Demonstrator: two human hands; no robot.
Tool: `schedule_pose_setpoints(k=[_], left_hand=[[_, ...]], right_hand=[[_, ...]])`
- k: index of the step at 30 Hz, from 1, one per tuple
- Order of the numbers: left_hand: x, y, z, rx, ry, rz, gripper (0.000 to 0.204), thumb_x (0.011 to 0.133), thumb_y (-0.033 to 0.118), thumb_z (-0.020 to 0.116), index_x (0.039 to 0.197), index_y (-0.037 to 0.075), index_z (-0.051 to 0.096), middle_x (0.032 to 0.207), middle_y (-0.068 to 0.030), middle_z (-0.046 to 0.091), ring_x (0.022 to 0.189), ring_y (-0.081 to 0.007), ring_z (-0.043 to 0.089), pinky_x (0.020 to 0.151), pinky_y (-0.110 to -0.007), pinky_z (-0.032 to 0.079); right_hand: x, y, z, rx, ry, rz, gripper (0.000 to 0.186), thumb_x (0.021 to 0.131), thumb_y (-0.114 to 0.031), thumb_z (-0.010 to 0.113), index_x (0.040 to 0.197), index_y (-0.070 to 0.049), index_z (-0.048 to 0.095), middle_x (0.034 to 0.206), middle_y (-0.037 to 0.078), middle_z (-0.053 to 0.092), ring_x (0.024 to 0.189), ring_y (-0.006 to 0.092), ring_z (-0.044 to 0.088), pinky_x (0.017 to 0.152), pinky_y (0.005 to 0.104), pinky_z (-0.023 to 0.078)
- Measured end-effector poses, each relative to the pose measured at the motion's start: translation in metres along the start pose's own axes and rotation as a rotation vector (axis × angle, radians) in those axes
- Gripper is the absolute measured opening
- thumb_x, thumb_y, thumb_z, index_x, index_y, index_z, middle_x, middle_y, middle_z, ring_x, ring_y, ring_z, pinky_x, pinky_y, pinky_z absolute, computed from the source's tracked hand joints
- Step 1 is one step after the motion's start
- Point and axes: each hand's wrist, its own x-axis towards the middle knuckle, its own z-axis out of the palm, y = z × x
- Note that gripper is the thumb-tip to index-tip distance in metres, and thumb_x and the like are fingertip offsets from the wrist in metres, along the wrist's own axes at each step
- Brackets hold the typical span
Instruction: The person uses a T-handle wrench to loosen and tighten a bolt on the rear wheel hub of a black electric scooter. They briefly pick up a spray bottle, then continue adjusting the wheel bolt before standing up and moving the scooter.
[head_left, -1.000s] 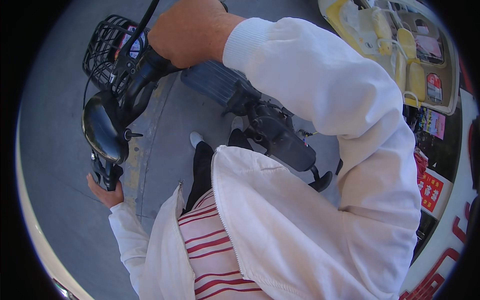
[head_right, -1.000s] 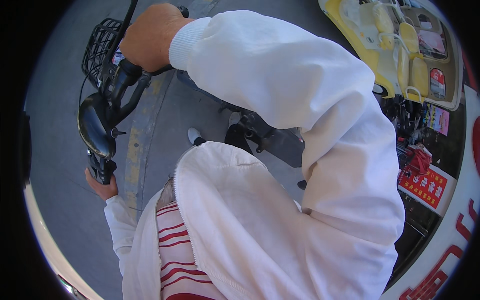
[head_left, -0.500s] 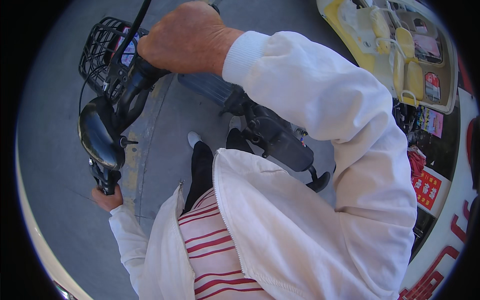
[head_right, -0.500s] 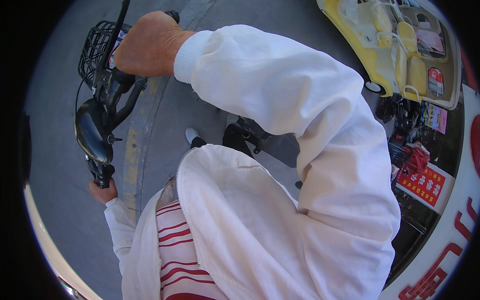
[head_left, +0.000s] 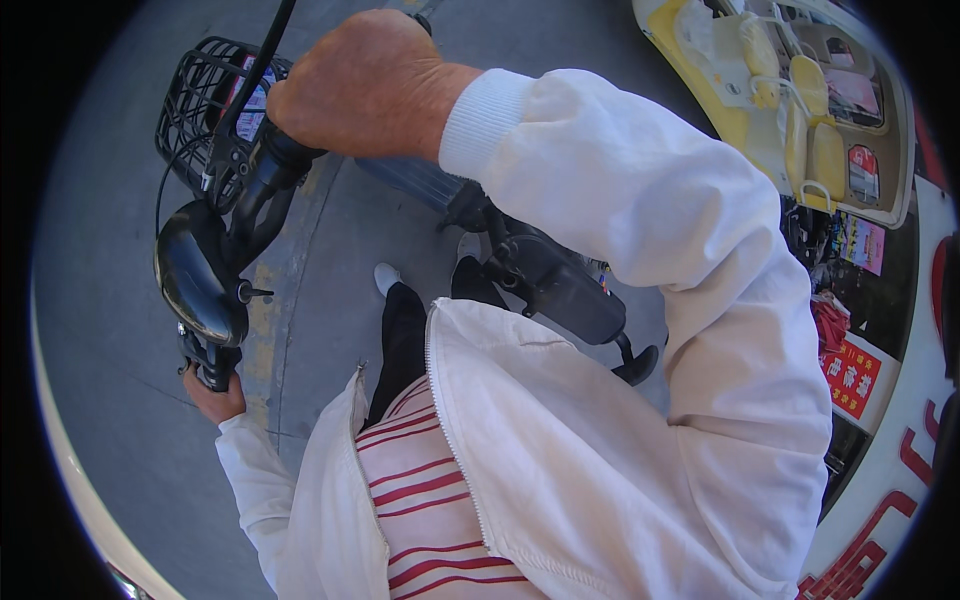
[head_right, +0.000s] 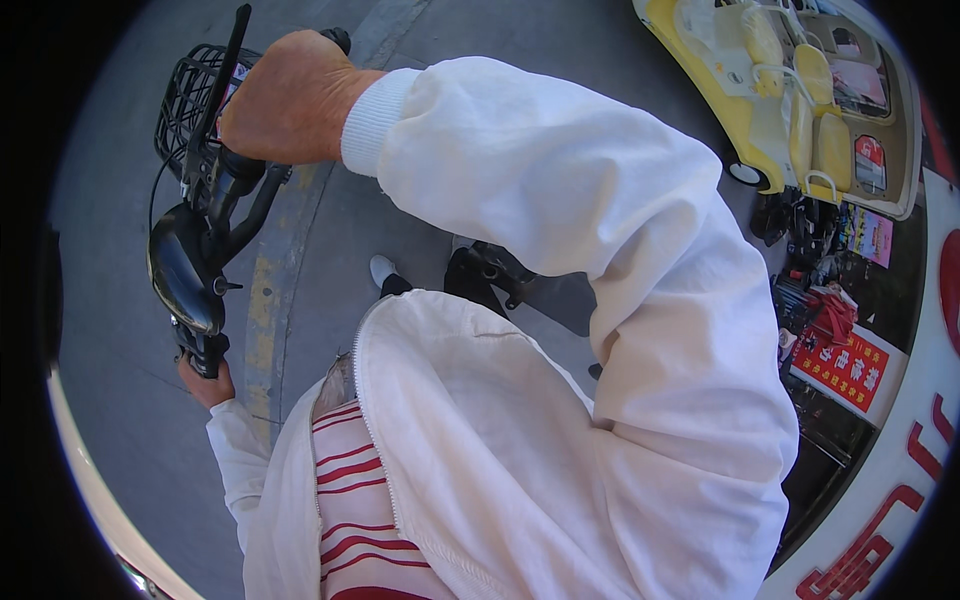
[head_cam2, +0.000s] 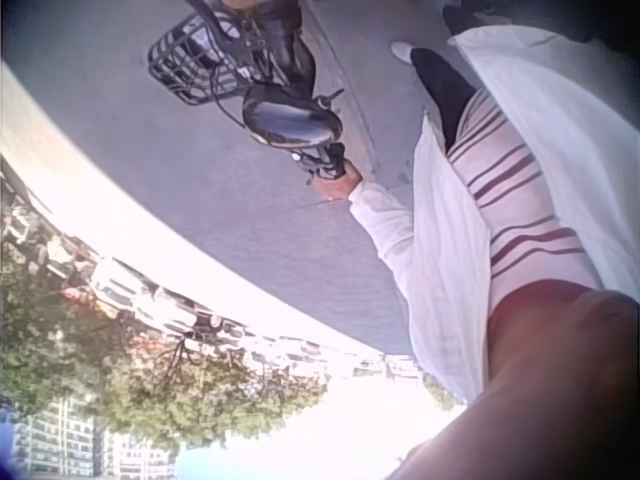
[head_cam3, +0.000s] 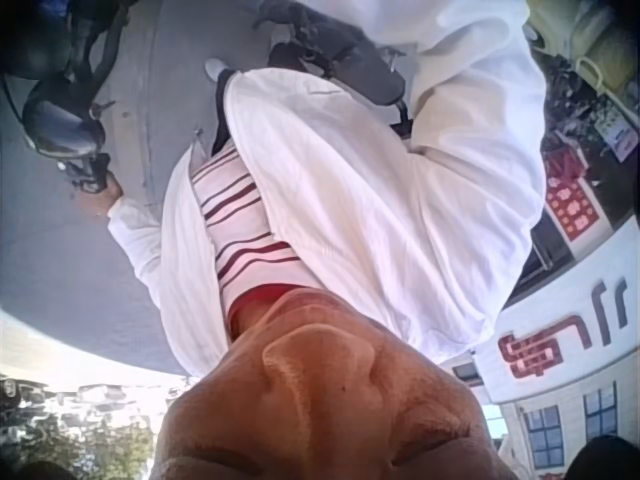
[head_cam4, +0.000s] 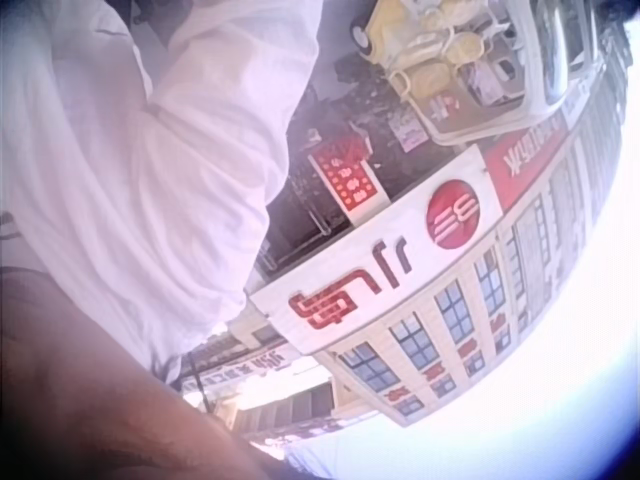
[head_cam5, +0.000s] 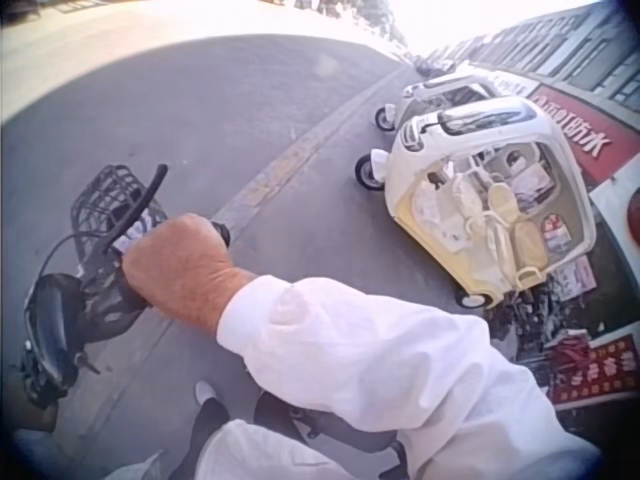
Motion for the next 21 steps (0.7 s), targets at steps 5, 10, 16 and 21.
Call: schedule_pose_setpoints(k=[5, 10, 16, 21], left_hand=[[-0.002, -0.001, 0.001, -0.027, 0.011, -0.048, 0.063, 0.069, 0.015, 0.074, 0.125, -0.002, 0.051, 0.118, -0.0233, 0.055, 0.112, -0.0439, 0.053, 0.101, -0.048, 0.041], [-0.006, -0.002, 0.003, 0.031, 0.147, 0.006, 0.068, 0.066, 0.011, 0.076, 0.127, 0.001, 0.048, 0.125, -0.0237, 0.049, 0.117, -0.0416, 0.048, 0.104, -0.049, 0.037], [0.006, 0.026, -0.006, 0.120, 0.172, 0.068, 0.080, 0.066, 0.010, 0.076, 0.139, 0.003, 0.044, 0.135, -0.0233, 0.046, 0.127, -0.0413, 0.045, 0.110, -0.049, 0.034], [0.006, 0.029, -0.007, 0.096, 0.149, 0.039, 0.083, 0.067, 0.011, 0.074, 0.143, 0.003, 0.043, 0.140, -0.0226, 0.046, 0.131, -0.0419, 0.043, 0.112, -0.050, 0.033]], right_hand=[[0.000, -0.001, 0.001, -0.014, -0.002, 0.006, 0.007, 0.082, -0.016, 0.077, 0.088, -0.012, 0.079, 0.074, 0.010, 0.072, 0.071, 0.0237, 0.075, 0.046, 0.0300, 0.055], [-0.001, -0.001, 0.002, 0.010, 0.036, 0.013, 0.007, 0.083, -0.016, 0.077, 0.089, -0.013, 0.079, 0.075, 0.011, 0.072, 0.072, 0.0242, 0.075, 0.047, 0.0300, 0.055], [0.001, -0.004, 0.012, -0.016, 0.044, 0.009, 0.006, 0.083, -0.016, 0.077, 0.088, -0.014, 0.079, 0.074, 0.009, 0.072, 0.073, 0.0243, 0.075, 0.048, 0.0295, 0.055], [0.003, -0.007, 0.012, -0.062, -0.036, 0.004, 0.006, 0.082, -0.016, 0.079, 0.088, -0.015, 0.079, 0.072, 0.008, 0.071, 0.073, 0.0223, 0.075, 0.048, 0.0297, 0.055]])
